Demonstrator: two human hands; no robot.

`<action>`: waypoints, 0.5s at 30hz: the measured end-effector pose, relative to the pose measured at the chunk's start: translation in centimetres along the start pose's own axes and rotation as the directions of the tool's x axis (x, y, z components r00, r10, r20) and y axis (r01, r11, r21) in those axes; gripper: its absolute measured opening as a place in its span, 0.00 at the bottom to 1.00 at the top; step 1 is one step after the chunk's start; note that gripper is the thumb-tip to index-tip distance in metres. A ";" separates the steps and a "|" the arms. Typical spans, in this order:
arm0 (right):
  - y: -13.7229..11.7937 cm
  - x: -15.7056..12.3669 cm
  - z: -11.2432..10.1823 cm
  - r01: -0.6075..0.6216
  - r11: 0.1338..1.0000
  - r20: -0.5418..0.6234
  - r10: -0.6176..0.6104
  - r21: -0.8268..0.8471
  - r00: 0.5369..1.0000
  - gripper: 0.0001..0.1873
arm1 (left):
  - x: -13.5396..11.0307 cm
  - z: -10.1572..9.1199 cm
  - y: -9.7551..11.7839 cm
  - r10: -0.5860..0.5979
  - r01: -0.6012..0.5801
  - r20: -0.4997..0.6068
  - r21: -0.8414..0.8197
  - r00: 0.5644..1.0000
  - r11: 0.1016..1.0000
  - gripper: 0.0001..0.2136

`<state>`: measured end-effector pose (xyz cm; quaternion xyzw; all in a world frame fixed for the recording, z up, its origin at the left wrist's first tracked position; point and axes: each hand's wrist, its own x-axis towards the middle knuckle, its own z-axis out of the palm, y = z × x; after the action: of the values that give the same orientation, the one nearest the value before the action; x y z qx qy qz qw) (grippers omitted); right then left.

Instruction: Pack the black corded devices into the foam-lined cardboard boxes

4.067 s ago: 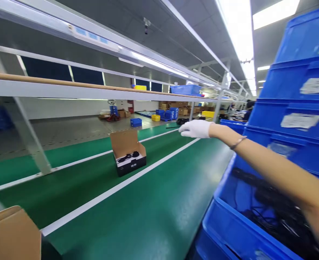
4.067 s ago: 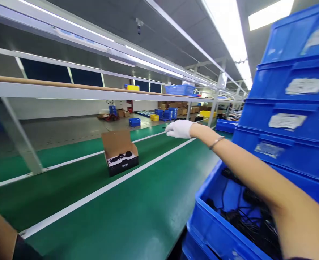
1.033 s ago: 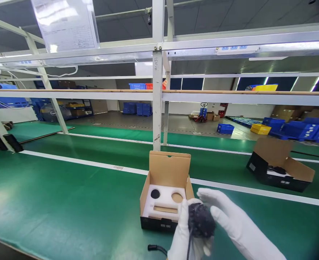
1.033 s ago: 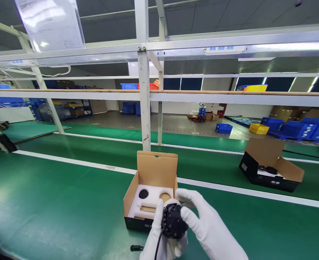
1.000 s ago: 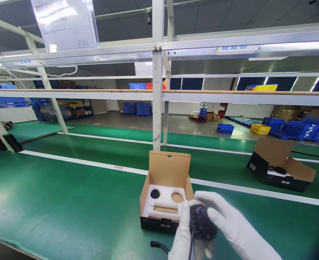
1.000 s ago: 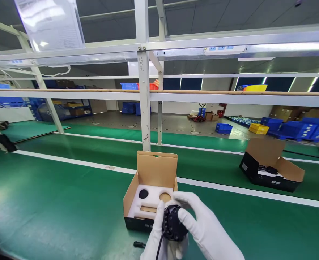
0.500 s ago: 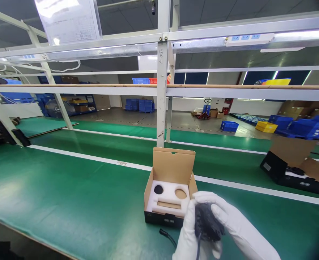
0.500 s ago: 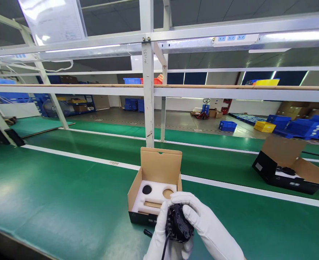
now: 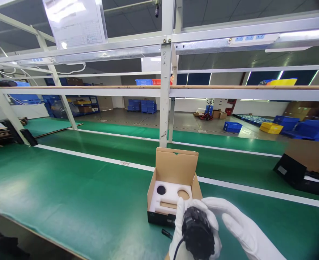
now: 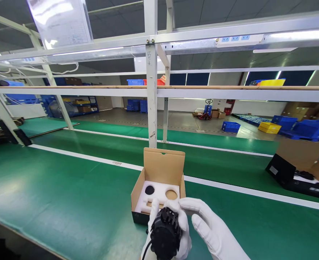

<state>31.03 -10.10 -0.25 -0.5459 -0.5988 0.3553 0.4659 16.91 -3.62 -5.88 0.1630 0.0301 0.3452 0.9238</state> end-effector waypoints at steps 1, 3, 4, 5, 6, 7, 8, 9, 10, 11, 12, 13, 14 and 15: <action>0.3 -0.2 0.0 0.003 1.000 0.005 -0.003 -0.013 1.000 0.20 | -0.1 0.1 0.0 0.007 -0.007 0.000 0.000 1.000 1.000 0.29; 1.1 -0.6 -0.2 -0.003 0.999 -0.005 0.002 -0.049 1.000 0.20 | -0.3 0.7 0.2 0.024 -0.023 -0.023 0.054 0.999 0.998 0.28; 1.5 -0.9 -0.3 0.007 0.996 -0.021 -0.009 -0.094 1.000 0.21 | -0.4 1.1 0.4 0.041 -0.036 -0.044 0.100 0.998 0.994 0.28; 1.9 -1.2 -0.4 0.029 0.986 -0.045 -0.037 -0.167 0.998 0.22 | -0.4 1.5 0.6 0.062 -0.052 -0.064 0.147 0.996 0.988 0.28; 2.1 -1.5 -0.5 0.066 0.960 -0.073 -0.089 -0.272 0.993 0.24 | -0.5 1.8 0.8 0.083 -0.067 -0.080 0.188 0.993 0.980 0.28; 2.3 -1.7 -0.4 0.121 0.908 -0.094 -0.173 -0.402 0.980 0.28 | -0.5 2.0 1.1 0.103 -0.082 -0.088 0.215 0.991 0.973 0.28; 2.3 -1.8 -0.3 0.197 0.818 -0.083 -0.285 -0.540 0.955 0.34 | -0.6 2.2 1.3 0.121 -0.097 -0.089 0.241 0.989 0.966 0.28; 2.1 -1.8 -0.1 0.275 0.696 -0.039 -0.400 -0.663 0.916 0.42 | -0.8 2.2 1.5 0.138 -0.107 -0.090 0.282 0.986 0.953 0.28; 1.8 -1.6 0.3 0.341 0.562 0.029 -0.489 -0.753 0.872 0.48 | -1.0 2.2 1.7 0.152 -0.107 -0.099 0.356 0.984 0.928 0.28; 1.5 -1.4 0.7 0.391 0.445 0.104 -0.544 -0.806 0.833 0.51 | -1.3 2.1 1.9 0.168 -0.092 -0.128 0.456 0.977 0.885 0.28; 1.1 -1.1 1.1 0.427 0.365 0.167 -0.566 -0.827 0.807 0.53 | -1.7 2.1 2.1 0.189 -0.058 -0.178 0.562 0.966 0.825 0.29; 0.8 -0.7 1.5 0.446 0.344 0.194 -0.569 -0.826 0.799 0.54 | -2.1 2.0 2.2 0.213 -0.020 -0.223 0.644 0.951 0.765 0.30; 0.7 -0.4 1.8 0.453 0.384 0.182 -0.567 -0.804 0.803 0.53 | -2.4 1.9 2.5 0.222 0.006 -0.245 0.683 0.944 0.730 0.31; 0.8 -0.2 2.0 0.464 0.476 0.147 -0.563 -0.747 0.813 0.50 | -2.6 1.7 2.7 0.213 0.001 -0.233 0.676 0.949 0.737 0.32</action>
<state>29.38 -9.98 -1.66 -0.5029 -0.7966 -0.1163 0.3147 13.53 -3.85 -3.51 0.4310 0.2796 0.3844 0.7670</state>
